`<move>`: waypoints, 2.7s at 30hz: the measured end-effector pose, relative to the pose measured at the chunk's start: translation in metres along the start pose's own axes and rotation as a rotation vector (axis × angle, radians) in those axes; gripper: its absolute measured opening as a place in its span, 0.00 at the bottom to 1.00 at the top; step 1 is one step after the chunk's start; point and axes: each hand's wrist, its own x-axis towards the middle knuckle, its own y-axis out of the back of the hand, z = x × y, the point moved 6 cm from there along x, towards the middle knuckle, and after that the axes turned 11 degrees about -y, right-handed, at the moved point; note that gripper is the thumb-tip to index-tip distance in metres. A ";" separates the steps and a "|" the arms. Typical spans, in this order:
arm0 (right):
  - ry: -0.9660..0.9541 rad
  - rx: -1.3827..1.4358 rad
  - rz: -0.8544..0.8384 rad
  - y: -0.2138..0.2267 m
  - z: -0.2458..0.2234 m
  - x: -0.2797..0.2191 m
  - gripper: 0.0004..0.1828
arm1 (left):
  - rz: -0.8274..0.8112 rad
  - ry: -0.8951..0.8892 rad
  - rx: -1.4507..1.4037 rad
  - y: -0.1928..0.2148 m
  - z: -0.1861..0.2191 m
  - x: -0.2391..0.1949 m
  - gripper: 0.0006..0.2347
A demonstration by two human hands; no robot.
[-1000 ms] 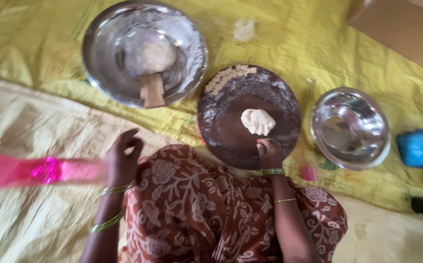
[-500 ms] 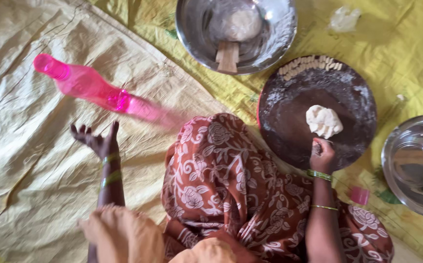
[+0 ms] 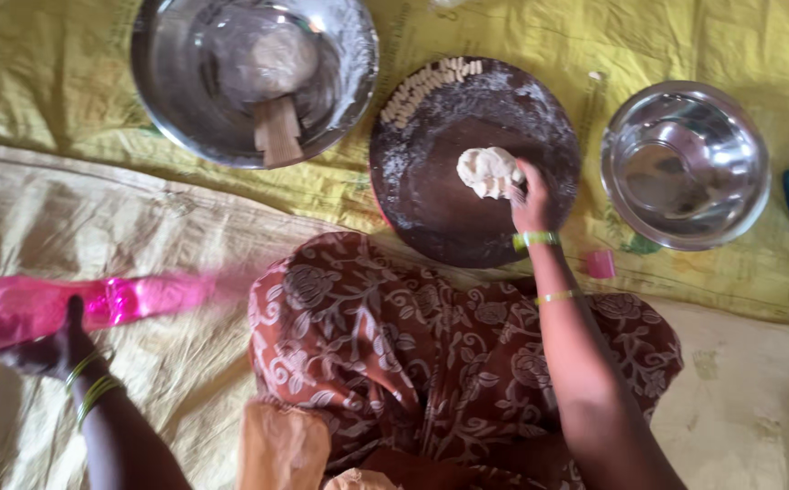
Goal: The person kneads a ball of dough on a round wooden board, repeatedly pressing and folding it. They then pour liquid from a pink bottle onto the dough and continue kneading to incorporate it.
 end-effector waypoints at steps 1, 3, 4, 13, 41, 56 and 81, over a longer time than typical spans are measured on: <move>0.037 0.034 -0.098 -0.013 -0.006 0.016 0.30 | 0.013 0.017 -0.003 0.010 0.001 -0.003 0.59; 0.169 0.032 -0.247 -0.026 -0.017 0.033 0.38 | 0.022 0.054 -0.030 0.012 0.002 -0.005 0.58; 0.266 -0.004 -0.298 -0.033 -0.022 0.038 0.40 | 0.024 0.059 -0.040 0.014 0.002 -0.008 0.58; 0.192 -0.242 -0.226 -0.076 0.001 0.069 0.15 | 0.021 -0.191 0.096 0.020 0.033 -0.033 0.48; -0.222 -0.149 -0.137 -0.059 0.027 0.077 0.23 | -0.786 -0.267 -1.303 -0.314 0.497 -0.216 0.32; 0.130 -0.384 -0.423 -0.081 0.000 0.074 0.30 | -0.746 -0.365 -0.817 -0.317 0.482 -0.226 0.35; 0.030 -0.826 -0.200 -0.109 -0.055 -0.007 0.32 | -0.683 -0.427 -0.761 -0.278 0.489 -0.209 0.35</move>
